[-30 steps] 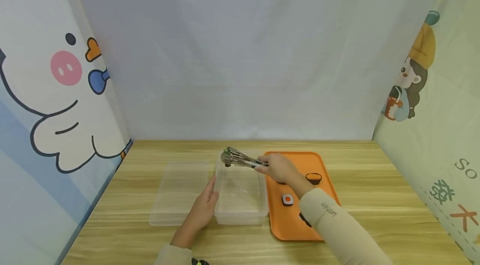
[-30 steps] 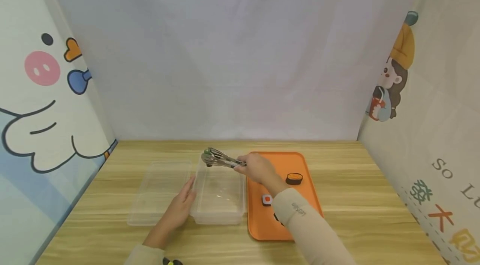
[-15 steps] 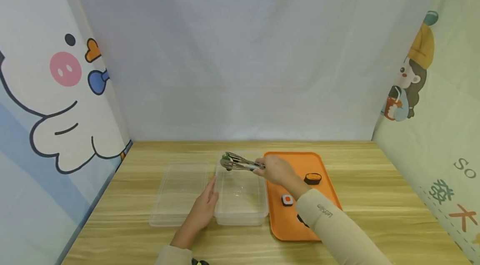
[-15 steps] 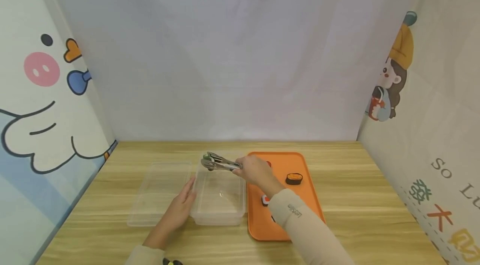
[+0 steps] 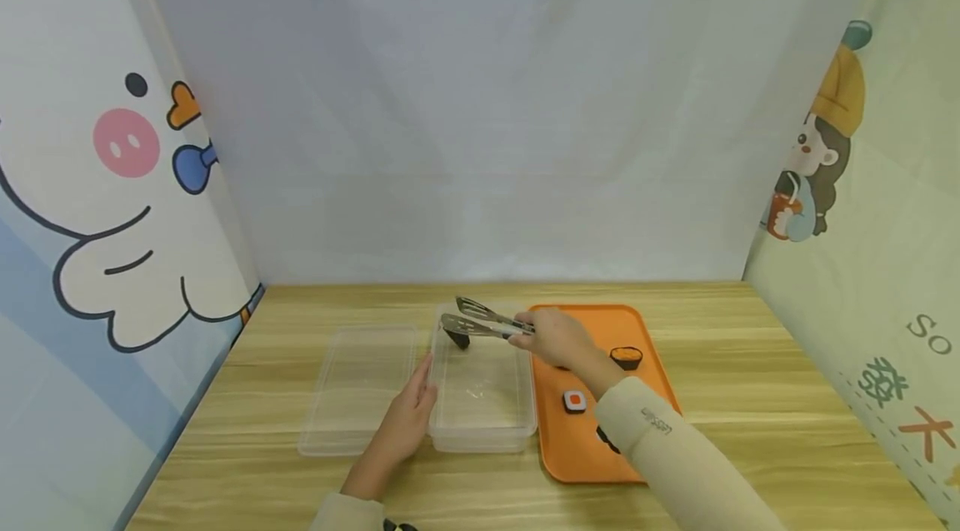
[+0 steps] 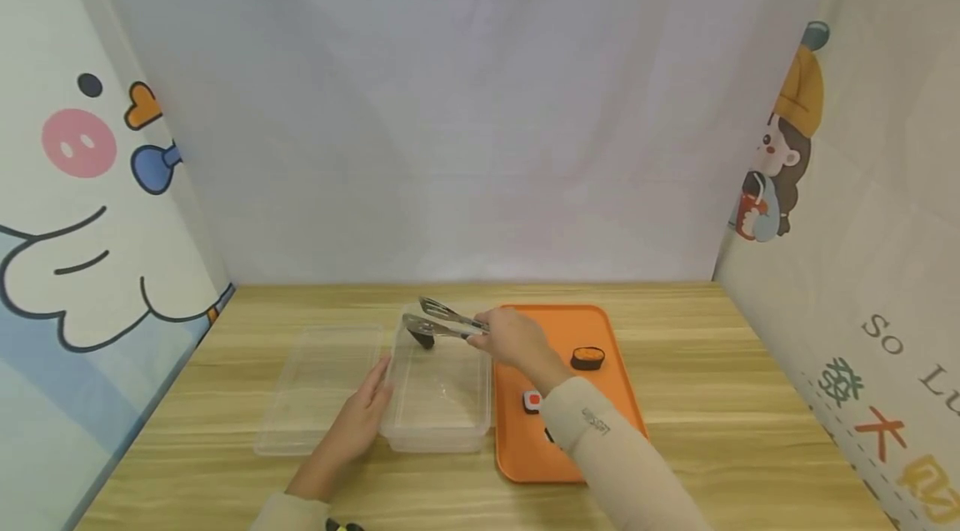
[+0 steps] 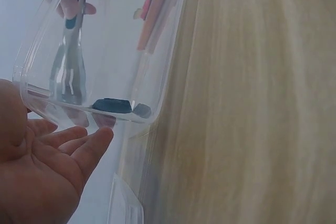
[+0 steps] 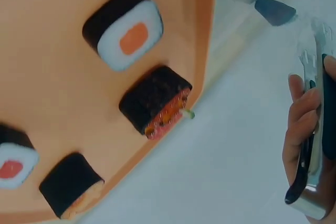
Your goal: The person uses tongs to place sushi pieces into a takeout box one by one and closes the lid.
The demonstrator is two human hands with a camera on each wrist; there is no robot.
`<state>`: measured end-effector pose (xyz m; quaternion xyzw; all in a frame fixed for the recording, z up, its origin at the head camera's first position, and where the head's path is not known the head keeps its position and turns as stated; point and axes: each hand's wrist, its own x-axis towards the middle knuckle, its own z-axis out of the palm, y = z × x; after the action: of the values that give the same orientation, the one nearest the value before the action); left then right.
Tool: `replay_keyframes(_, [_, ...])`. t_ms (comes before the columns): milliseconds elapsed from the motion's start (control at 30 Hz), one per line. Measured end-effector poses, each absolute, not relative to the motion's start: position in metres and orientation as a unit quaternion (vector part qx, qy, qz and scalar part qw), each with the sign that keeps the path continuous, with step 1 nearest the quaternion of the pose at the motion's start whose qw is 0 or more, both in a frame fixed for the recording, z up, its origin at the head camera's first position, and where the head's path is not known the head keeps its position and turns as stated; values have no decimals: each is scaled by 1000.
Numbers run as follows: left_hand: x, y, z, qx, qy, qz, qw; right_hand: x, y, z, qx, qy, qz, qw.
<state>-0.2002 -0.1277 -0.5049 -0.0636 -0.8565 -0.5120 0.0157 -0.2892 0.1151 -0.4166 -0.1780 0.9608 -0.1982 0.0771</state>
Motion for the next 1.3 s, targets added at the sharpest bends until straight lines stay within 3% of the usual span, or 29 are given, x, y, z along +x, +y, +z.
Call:
replay_keyframes(633, [-202,-129,-508,-73,-852,-518,18,-295,208,-391,-201,955,-213,44])
replay_keyframes(933, [-203,-129,-510,-68,-852,-518,13,-311,258,-400,-217,954,-201,58])
replay_keyframes(1300, [-200,-129,-508,-74,-851,-520,15,-319,285,-416,-206,951,-210,96])
